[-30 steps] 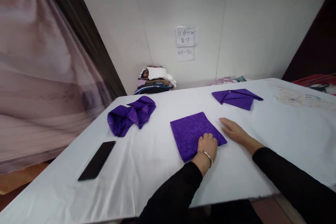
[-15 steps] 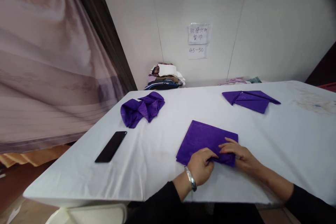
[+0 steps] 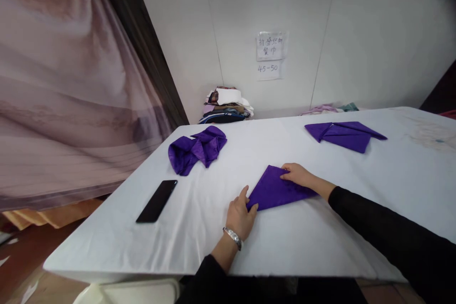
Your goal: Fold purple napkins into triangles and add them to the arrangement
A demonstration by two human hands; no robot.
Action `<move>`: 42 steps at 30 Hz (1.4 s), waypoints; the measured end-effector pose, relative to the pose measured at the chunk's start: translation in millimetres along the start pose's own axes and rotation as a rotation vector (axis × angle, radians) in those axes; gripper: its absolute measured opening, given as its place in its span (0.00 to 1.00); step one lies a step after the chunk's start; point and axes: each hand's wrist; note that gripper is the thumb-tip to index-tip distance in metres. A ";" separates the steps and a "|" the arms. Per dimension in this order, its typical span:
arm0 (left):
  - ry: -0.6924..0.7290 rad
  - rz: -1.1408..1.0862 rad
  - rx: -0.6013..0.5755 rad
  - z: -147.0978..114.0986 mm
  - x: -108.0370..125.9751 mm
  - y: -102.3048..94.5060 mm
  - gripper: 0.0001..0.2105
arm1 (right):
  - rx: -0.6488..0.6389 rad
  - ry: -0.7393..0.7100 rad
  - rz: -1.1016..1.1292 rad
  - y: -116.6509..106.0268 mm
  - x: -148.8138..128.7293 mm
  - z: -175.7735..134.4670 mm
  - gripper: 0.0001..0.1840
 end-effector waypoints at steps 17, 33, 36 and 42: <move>0.060 -0.142 0.048 -6.8 -19.8 -6.9 0.18 | 0.127 -0.066 -0.408 22.2 -3.8 -15.9 0.22; 0.092 -0.122 0.007 -10.5 -29.7 -14.3 0.21 | 0.160 -0.054 -0.459 26.3 4.9 -13.5 0.23; 0.089 -0.114 0.033 -9.3 -32.0 -13.7 0.19 | 0.150 -0.056 -0.458 26.1 5.0 -13.0 0.23; 0.156 -0.031 0.090 -10.7 -28.3 -11.0 0.17 | 0.166 -0.065 -0.465 26.2 6.2 -13.7 0.24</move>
Point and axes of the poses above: each hand's wrist, its own z-axis towards the middle knuckle, its own y-axis out of the palm, x = y × z, and after that the axes turned 8 degrees about -y, right-handed
